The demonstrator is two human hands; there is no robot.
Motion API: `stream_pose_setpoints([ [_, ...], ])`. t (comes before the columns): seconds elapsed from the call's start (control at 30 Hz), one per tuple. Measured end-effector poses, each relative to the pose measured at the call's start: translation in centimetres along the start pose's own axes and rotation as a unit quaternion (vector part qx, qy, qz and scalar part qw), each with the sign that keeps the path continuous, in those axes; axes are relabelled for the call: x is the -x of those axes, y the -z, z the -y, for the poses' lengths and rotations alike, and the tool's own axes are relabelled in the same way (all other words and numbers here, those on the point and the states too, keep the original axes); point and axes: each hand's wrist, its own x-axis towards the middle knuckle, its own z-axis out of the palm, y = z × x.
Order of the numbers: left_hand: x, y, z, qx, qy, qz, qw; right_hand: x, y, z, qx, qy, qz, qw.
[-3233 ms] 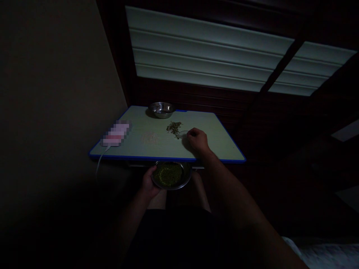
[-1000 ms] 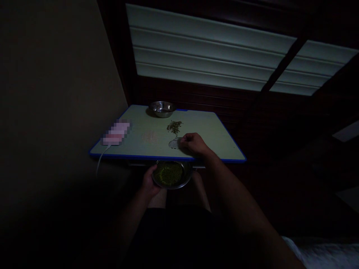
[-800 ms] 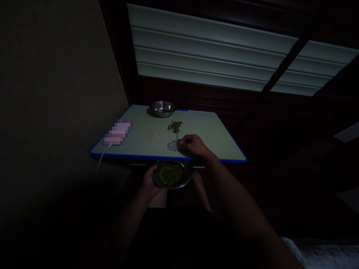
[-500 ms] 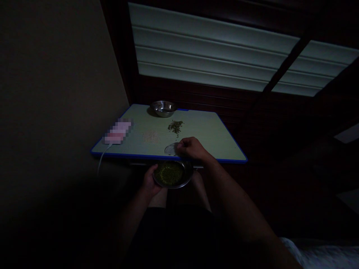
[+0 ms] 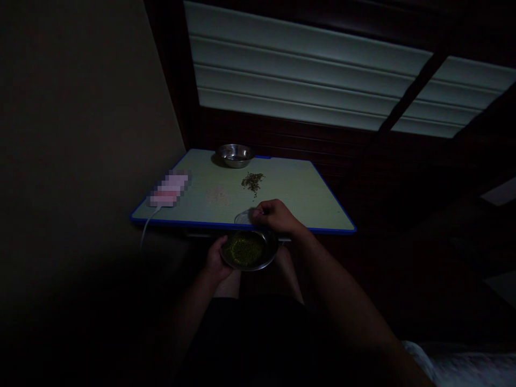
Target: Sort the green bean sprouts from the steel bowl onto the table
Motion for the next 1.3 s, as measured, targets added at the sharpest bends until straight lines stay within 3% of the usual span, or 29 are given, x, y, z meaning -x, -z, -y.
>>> stream_pose_setpoints([
  [0.23,-0.2,0.3,0.0,0.006,0.012,0.012,1.0,0.0,0.2,0.2,-0.068,0.006,-0.02,0.997],
  [0.43,-0.2,0.5,-0.1,0.005,0.002,0.009,1.0,-2.1,1.7,-1.1,-0.116,-0.025,-0.175,0.977],
  [0.6,-0.3,0.7,-0.1,0.01,-0.001,0.01,1.0,-4.2,2.7,-3.2,-0.004,0.005,-0.294,0.956],
  [0.73,-0.2,0.5,0.0,0.012,-0.004,0.013,1.0,-4.0,2.6,-3.4,0.088,0.036,-0.302,0.948],
  [0.97,0.0,0.3,0.0,0.002,-0.001,0.008,1.0,-3.1,2.4,-2.6,0.182,0.029,-0.294,0.938],
  [1.3,0.0,0.2,-0.1,0.005,-0.003,-0.004,1.0,-3.1,2.3,-2.4,0.209,0.058,-0.277,0.936],
])
